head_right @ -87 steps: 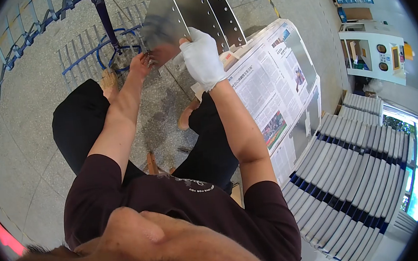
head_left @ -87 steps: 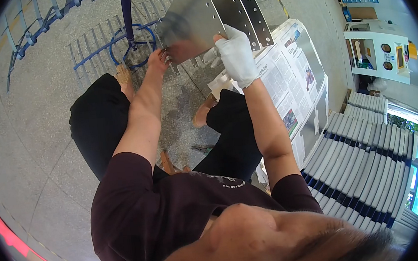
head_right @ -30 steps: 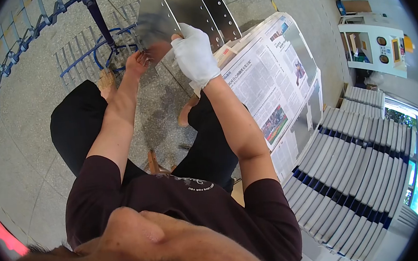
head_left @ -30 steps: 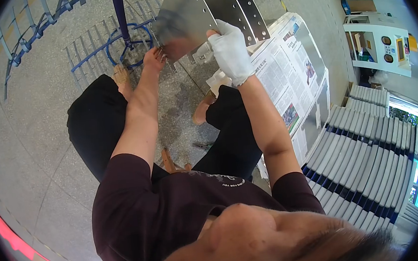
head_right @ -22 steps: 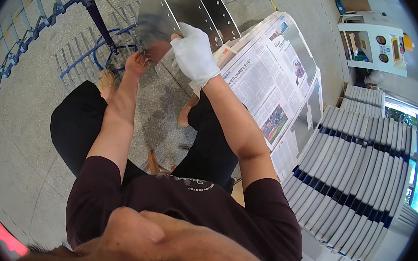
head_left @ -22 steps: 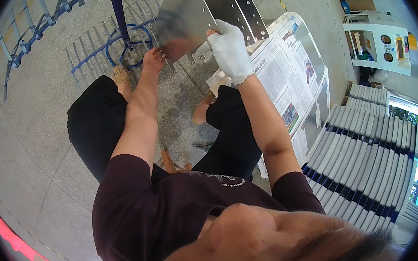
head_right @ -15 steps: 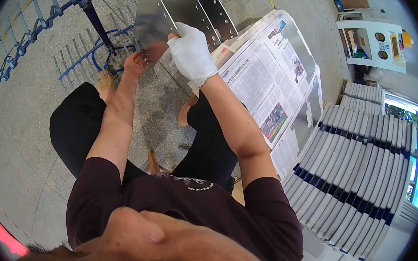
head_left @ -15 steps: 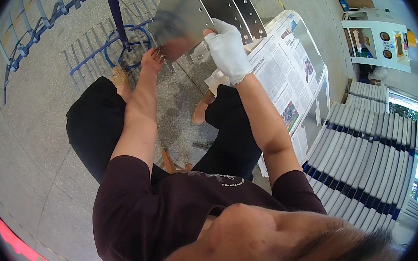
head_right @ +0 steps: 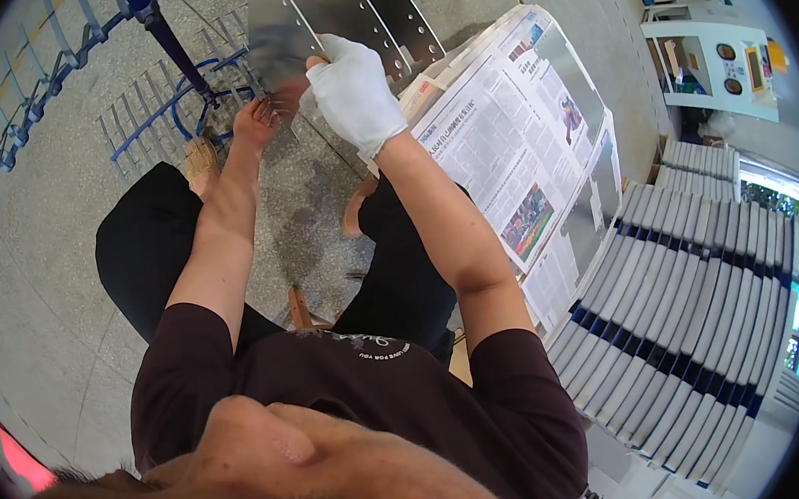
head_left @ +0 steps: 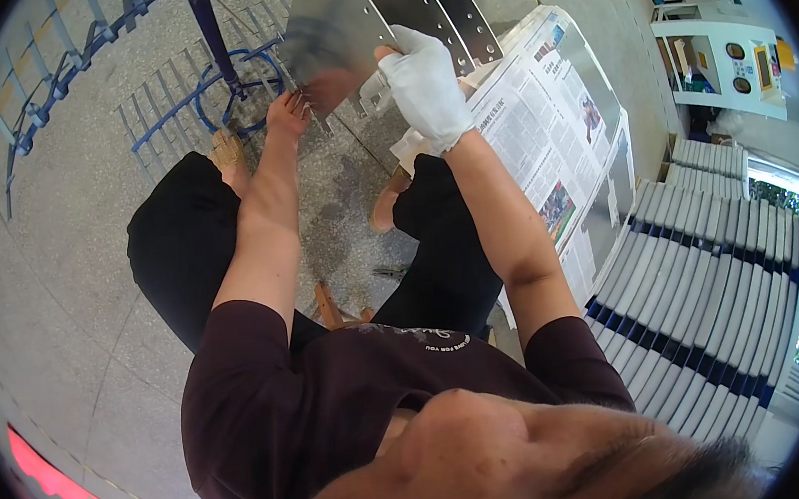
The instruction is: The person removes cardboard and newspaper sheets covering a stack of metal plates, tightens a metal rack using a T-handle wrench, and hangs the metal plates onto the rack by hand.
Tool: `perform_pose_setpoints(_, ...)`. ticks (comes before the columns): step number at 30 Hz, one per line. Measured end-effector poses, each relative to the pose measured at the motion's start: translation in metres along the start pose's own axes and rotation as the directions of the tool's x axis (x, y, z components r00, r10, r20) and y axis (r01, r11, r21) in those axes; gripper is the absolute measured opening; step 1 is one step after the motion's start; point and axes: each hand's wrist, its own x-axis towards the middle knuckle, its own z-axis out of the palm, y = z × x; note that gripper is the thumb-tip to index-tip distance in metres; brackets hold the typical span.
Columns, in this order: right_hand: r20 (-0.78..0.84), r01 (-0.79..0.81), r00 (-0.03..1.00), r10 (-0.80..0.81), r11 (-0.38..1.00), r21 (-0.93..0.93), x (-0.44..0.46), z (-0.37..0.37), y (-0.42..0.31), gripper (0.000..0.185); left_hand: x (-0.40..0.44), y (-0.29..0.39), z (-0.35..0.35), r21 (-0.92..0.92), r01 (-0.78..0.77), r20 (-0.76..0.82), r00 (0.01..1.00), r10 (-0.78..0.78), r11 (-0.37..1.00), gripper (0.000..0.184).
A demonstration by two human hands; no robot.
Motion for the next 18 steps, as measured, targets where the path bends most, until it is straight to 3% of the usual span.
perform_pose_setpoints(1,-0.029,0.082,0.996,-0.084,0.994,-0.079,0.001,0.000,0.002,0.020,0.002,-0.001,0.003,0.261,-0.064,-0.031,0.997,0.074,0.963,0.046)
perform_pose_setpoints(2,-0.053,0.157,0.984,-0.167,0.975,-0.160,0.001,0.001,0.004,0.020,0.003,-0.003,0.005,0.196,-0.036,-0.035,0.998,0.044,0.980,0.048)
perform_pose_setpoints(4,-0.011,0.024,1.000,-0.025,0.996,-0.085,-0.002,-0.002,-0.011,0.022,-0.016,0.025,-0.036,0.079,0.010,-0.026,1.000,-0.008,0.997,0.053)
perform_pose_setpoints(5,0.002,-0.049,0.999,0.049,0.998,-0.039,-0.004,-0.004,-0.015,0.023,-0.030,0.050,-0.069,-0.142,0.115,0.094,0.990,-0.103,0.983,0.057)
perform_pose_setpoints(7,-0.003,0.033,0.999,-0.033,0.997,-0.074,0.003,-0.002,0.001,0.026,-0.044,0.071,-0.085,-0.325,0.232,0.184,0.966,-0.180,0.917,0.055)
perform_pose_setpoints(11,-0.038,0.142,0.986,-0.164,0.933,-0.330,-0.004,-0.006,-0.006,0.036,-0.048,0.071,-0.081,-0.563,0.333,0.237,0.942,-0.239,0.757,0.053)
perform_pose_setpoints(12,-0.003,0.103,0.994,-0.108,0.955,-0.279,-0.007,-0.009,-0.010,0.038,-0.051,0.072,-0.082,-0.611,0.357,0.250,0.934,-0.255,0.706,0.052)
perform_pose_setpoints(14,0.020,0.235,0.970,-0.244,0.907,-0.351,-0.011,-0.007,-0.002,0.038,-0.065,0.073,-0.082,-0.680,0.406,0.285,0.913,-0.290,0.610,0.051)
perform_pose_setpoints(18,-0.052,0.041,0.998,-0.039,0.998,0.037,-0.019,-0.001,-0.004,0.036,-0.107,0.073,-0.085,-0.755,0.496,0.353,0.858,-0.373,0.429,0.049)
